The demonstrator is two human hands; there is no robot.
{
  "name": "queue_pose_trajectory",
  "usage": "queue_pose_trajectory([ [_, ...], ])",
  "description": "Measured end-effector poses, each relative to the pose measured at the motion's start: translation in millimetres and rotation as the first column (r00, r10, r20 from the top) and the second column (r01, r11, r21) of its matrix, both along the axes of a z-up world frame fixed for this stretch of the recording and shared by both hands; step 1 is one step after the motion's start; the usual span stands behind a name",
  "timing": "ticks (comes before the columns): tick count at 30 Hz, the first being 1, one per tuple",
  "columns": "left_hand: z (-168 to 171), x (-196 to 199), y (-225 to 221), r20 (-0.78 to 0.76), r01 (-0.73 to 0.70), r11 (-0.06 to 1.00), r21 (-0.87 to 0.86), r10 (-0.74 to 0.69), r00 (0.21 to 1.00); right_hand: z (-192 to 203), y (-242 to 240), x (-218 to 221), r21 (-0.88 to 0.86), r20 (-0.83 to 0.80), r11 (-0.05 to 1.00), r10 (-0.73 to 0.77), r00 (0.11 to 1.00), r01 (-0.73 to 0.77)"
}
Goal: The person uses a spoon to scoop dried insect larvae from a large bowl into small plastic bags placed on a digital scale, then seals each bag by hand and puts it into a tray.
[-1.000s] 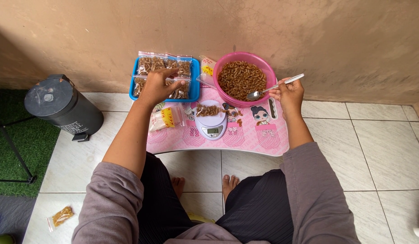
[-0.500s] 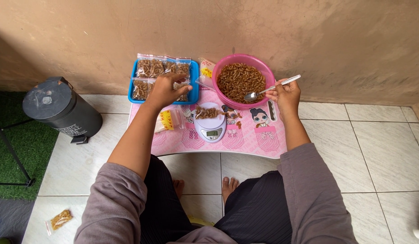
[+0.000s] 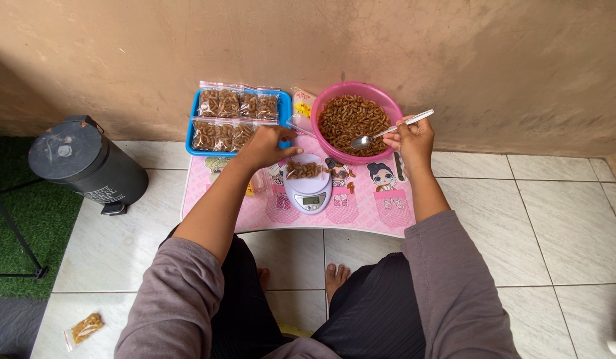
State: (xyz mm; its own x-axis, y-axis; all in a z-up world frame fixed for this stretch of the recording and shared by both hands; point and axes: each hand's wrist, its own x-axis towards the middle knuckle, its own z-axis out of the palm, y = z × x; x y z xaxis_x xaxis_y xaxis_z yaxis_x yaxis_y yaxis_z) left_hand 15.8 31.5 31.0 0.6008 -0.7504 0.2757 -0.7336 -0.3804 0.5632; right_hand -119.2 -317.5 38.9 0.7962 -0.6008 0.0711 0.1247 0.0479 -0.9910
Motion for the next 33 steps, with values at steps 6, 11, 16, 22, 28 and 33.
queue_pose_trajectory([
  [6, -25, -2, -18, -0.078, 0.069, 0.991, 0.113, -0.06, 0.995, -6, -2, 10, 0.008, -0.002, 1.0, 0.0, 1.0, 0.0],
  [11, -34, -13, -35, -0.048, 0.11, 0.965, 0.238, -0.101, 0.994, -7, 0, 15, 0.02, -0.009, 1.0, 0.0, 1.0, 0.0],
  [16, -49, -20, -51, 0.057, 0.117, 0.94, 0.32, -0.142, 0.988, -8, -2, 18, 0.015, -0.008, 1.0, -0.002, 1.0, 0.002],
  [22, -45, -27, -57, 0.126, 0.128, 0.924, 0.36, -0.184, 0.975, -4, -2, 16, 0.018, -0.026, 1.0, -0.002, 1.0, 0.003],
  [28, -54, -30, -63, 0.199, 0.125, 0.914, 0.386, -0.215, 0.956, -8, -3, 21, 0.02, -0.019, 1.0, -0.006, 1.0, 0.006],
  [33, -56, -23, -61, 0.081, 0.173, 0.941, 0.291, -0.204, 0.976, -12, -2, 25, 0.028, -0.018, 1.0, -0.001, 1.0, 0.002],
])
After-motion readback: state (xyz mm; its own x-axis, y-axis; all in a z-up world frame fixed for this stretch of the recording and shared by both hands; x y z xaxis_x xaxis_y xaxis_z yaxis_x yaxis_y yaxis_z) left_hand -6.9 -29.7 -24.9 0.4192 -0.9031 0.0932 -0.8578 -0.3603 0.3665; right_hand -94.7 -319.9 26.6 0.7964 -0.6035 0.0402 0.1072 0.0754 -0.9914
